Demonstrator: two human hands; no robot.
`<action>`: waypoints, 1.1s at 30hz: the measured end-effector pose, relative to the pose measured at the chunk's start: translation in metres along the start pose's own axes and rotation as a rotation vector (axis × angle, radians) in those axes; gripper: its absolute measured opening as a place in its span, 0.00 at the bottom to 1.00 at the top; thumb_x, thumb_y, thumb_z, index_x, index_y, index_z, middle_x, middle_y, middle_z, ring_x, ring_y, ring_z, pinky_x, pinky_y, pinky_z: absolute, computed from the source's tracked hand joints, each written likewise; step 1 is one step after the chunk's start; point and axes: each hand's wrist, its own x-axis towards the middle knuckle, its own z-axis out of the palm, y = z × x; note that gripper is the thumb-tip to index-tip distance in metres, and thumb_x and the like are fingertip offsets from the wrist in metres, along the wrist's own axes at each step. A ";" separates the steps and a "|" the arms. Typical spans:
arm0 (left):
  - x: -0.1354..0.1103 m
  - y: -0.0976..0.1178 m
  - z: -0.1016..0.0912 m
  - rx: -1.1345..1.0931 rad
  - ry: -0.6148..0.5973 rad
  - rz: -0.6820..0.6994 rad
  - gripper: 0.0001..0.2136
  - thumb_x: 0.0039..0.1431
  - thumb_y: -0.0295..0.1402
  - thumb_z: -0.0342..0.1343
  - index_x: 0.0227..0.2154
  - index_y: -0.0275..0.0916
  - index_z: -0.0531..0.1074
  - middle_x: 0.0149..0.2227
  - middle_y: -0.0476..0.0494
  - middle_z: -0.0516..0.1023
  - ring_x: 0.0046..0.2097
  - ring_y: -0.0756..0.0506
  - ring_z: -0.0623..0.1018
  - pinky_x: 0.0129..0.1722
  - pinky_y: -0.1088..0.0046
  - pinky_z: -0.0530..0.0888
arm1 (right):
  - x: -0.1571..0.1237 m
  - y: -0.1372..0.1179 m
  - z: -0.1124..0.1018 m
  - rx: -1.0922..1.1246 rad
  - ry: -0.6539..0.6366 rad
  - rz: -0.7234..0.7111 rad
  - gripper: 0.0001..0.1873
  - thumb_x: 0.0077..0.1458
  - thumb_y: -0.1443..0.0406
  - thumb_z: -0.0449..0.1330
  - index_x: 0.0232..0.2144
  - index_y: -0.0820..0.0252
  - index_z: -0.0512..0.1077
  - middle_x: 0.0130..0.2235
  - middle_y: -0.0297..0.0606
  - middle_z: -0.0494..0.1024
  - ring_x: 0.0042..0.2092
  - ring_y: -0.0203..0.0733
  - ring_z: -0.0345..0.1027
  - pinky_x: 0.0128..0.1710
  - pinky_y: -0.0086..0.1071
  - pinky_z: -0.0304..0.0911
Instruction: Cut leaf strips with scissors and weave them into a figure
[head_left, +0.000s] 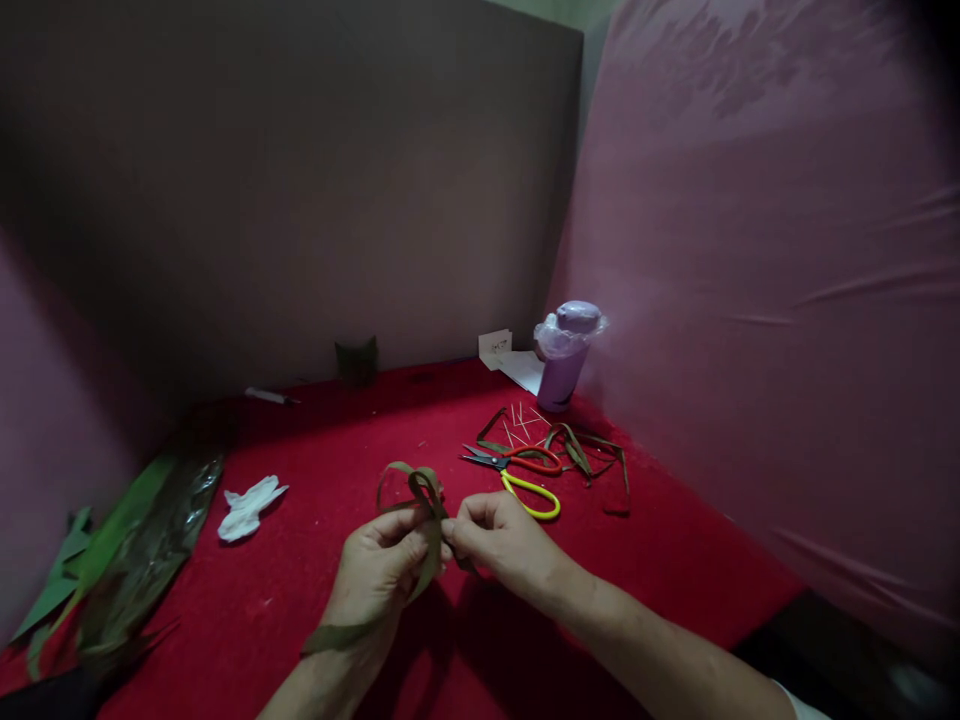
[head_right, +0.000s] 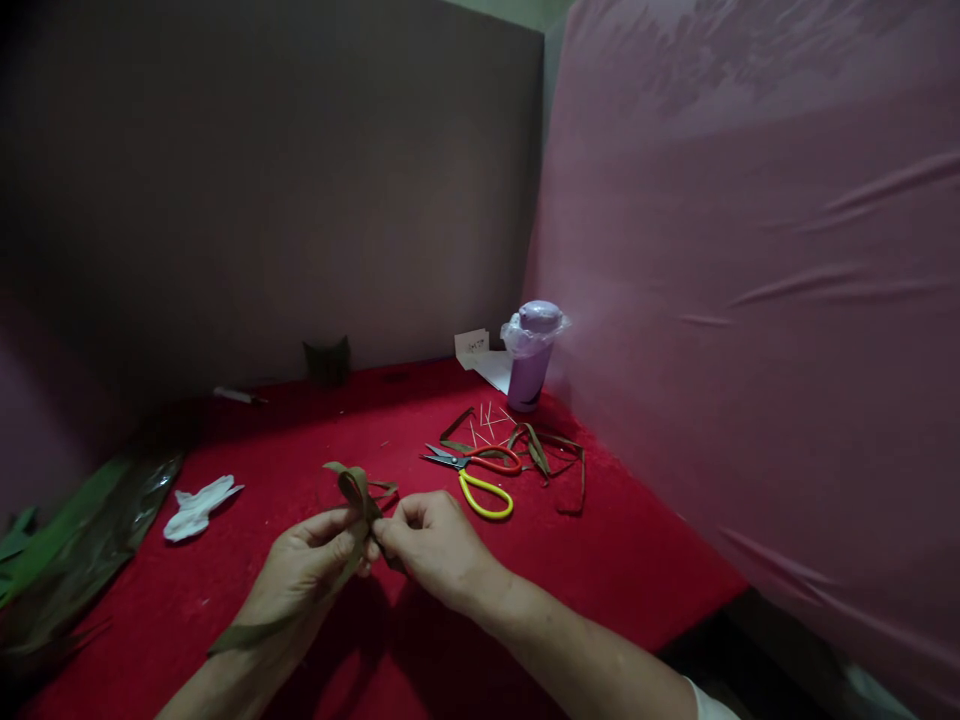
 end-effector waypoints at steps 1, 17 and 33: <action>0.000 0.000 0.001 -0.001 0.003 -0.002 0.09 0.32 0.29 0.69 0.21 0.32 0.78 0.16 0.43 0.77 0.19 0.52 0.72 0.21 0.80 0.68 | 0.000 0.000 0.000 0.002 0.004 0.000 0.14 0.47 0.64 0.55 0.14 0.61 0.60 0.17 0.29 0.64 0.19 0.28 0.53 0.20 0.24 0.49; -0.003 -0.005 0.007 -0.048 0.116 0.027 0.12 0.27 0.29 0.70 0.22 0.34 0.78 0.15 0.45 0.77 0.16 0.52 0.72 0.18 0.80 0.67 | 0.001 0.004 0.001 -0.003 0.054 -0.007 0.14 0.46 0.65 0.55 0.13 0.60 0.59 0.16 0.28 0.64 0.18 0.27 0.52 0.19 0.23 0.48; 0.004 -0.008 -0.002 0.008 0.097 0.040 0.11 0.32 0.32 0.70 0.22 0.32 0.78 0.14 0.48 0.74 0.15 0.55 0.67 0.14 0.83 0.60 | 0.003 0.014 0.002 -0.101 0.042 0.011 0.17 0.50 0.61 0.54 0.13 0.61 0.61 0.14 0.26 0.59 0.18 0.27 0.47 0.17 0.24 0.43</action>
